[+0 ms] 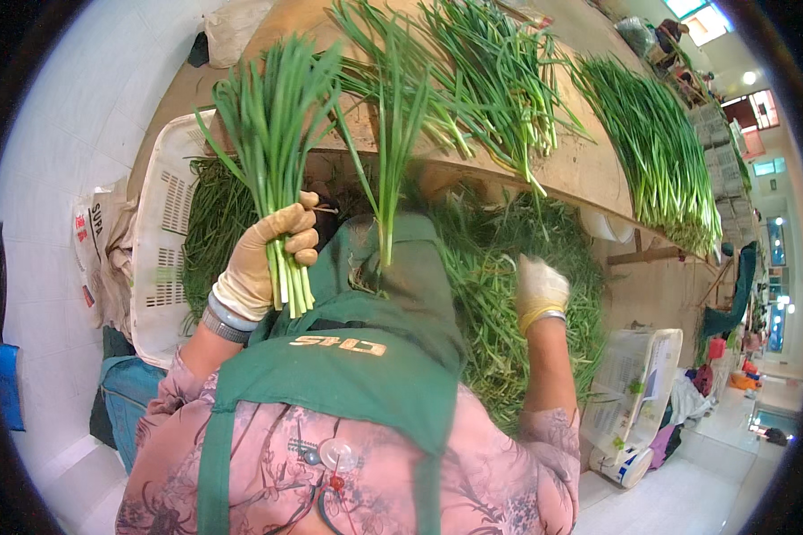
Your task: The person trims the root ends of green onions by hand, snapping off the tips and discarding them into a basket below. They gather the trimmed green onions into a neat pile on the wooden table.
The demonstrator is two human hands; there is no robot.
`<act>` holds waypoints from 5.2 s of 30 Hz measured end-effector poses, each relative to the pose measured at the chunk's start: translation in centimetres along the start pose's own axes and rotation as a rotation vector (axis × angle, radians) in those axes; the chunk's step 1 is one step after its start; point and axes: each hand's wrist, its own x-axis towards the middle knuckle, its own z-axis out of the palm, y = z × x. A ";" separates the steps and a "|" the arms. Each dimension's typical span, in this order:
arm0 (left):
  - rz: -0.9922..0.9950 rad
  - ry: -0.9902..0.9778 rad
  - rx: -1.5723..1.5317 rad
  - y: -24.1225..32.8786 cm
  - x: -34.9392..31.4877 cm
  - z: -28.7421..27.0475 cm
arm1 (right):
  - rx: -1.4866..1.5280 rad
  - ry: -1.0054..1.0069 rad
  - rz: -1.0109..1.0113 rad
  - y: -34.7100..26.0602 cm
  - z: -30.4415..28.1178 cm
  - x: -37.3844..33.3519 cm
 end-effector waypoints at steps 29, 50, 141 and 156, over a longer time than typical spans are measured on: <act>0.389 0.428 0.674 -6.1 6.6 3.1 | 2.074 -0.324 -0.246 -13.3 -3.0 0.9; 0.439 0.487 0.720 -4.2 5.7 2.6 | 1.221 0.611 -0.274 -7.8 -8.1 2.9; 0.287 0.385 0.558 -5.7 4.6 3.2 | 1.905 -0.025 -0.337 -13.5 -3.3 -1.7; 0.283 0.496 0.679 -6.8 4.4 3.5 | 0.981 0.461 -0.086 -4.6 2.1 -4.5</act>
